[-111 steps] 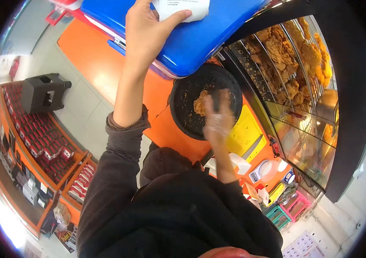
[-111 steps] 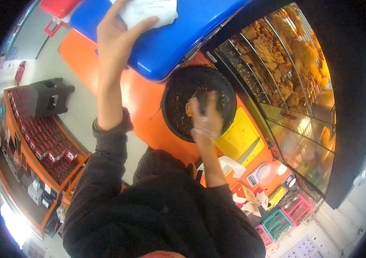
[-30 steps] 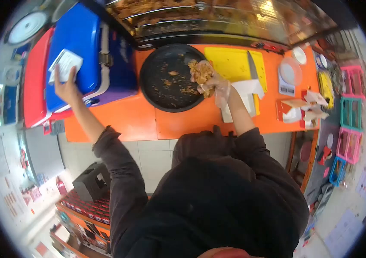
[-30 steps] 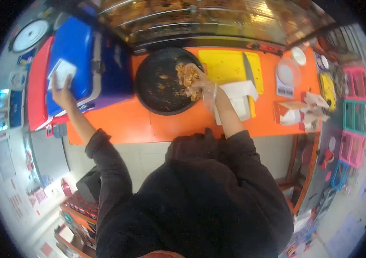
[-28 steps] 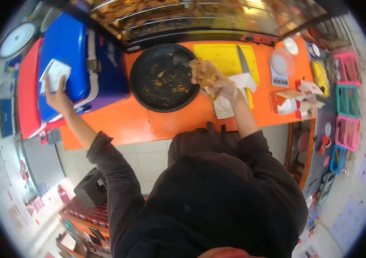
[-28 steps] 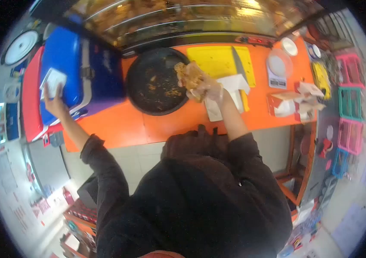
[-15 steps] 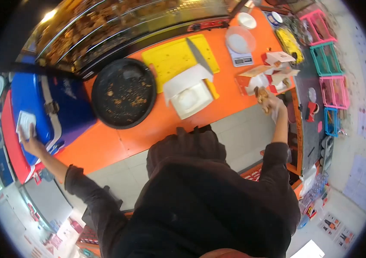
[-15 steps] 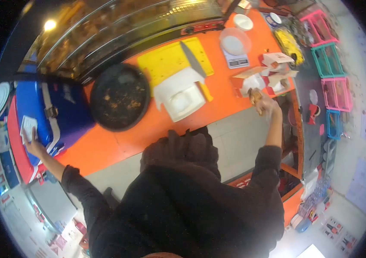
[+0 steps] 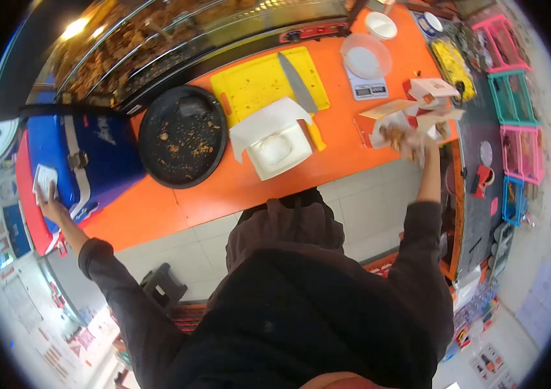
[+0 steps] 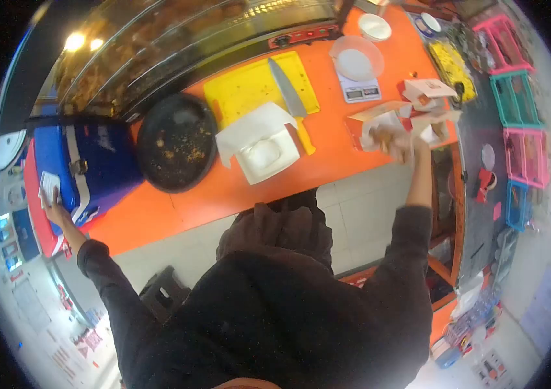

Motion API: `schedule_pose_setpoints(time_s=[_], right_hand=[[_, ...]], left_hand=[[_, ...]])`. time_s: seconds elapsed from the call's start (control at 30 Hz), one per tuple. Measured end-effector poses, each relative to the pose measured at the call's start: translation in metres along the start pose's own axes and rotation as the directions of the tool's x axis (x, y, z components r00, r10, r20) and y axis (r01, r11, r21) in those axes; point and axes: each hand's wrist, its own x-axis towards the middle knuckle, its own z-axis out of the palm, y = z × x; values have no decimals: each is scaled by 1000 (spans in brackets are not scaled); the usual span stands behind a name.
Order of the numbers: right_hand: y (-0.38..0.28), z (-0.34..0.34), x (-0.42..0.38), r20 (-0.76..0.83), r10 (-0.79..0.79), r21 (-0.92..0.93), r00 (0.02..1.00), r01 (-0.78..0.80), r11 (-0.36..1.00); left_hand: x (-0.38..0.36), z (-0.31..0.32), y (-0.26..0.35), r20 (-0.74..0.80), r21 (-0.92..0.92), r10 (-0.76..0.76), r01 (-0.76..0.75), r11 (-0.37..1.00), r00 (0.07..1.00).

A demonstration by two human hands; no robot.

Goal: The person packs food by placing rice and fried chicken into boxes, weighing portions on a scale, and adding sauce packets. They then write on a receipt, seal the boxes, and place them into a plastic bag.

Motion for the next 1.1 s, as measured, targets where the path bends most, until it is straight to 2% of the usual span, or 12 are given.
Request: schedule_pose_setpoints(time_s=[0.13,0.23,0.3,0.4,0.47,0.53,0.63,0.73,0.8,0.9,1.03,1.1], right_hand=[[-137,15,-63,173,-730,598,661,518,611],[-255,10,-121,123,-655,797,746,319,513],[-303,53,-73,-682,-631,-80,369,820,566],[-339,89,-44,-904,-417,-207,97,753,624],[-373,64,-116,-536,-34,833,844,522,-183],[-377,90,-87,-709,80,701,701,687,189],[-365,116,-38,-512,-98,843,853,522,132],[-368,124,-24,-924,30,335,382,767,548],[-375,105,-38,-640,143,633,755,413,655],[-439,34,-153,-556,-110,299,824,322,898],[-550,44,-145,-681,-728,-169,84,949,267],[-630,66,-105,-623,-764,-148,168,934,326]], left_hand=[[-6,5,6,-34,-62,-12,10,998,999],[-5,3,0,-52,-129,10,-17,992,999],[-3,0,-6,-47,-149,38,-44,988,998],[-10,5,3,-69,-187,77,-89,978,995],[-14,5,8,-92,-222,45,-65,973,995],[-14,7,6,-111,-293,48,-79,953,993],[-21,12,21,-123,-319,65,-101,942,990],[-25,14,30,-124,-330,57,-95,939,991],[-27,15,33,-118,-329,40,-77,941,992],[-27,15,37,-117,-319,27,-63,946,993],[-22,14,25,-86,-427,17,-52,903,996],[-23,15,30,-85,-427,19,-54,903,996]])
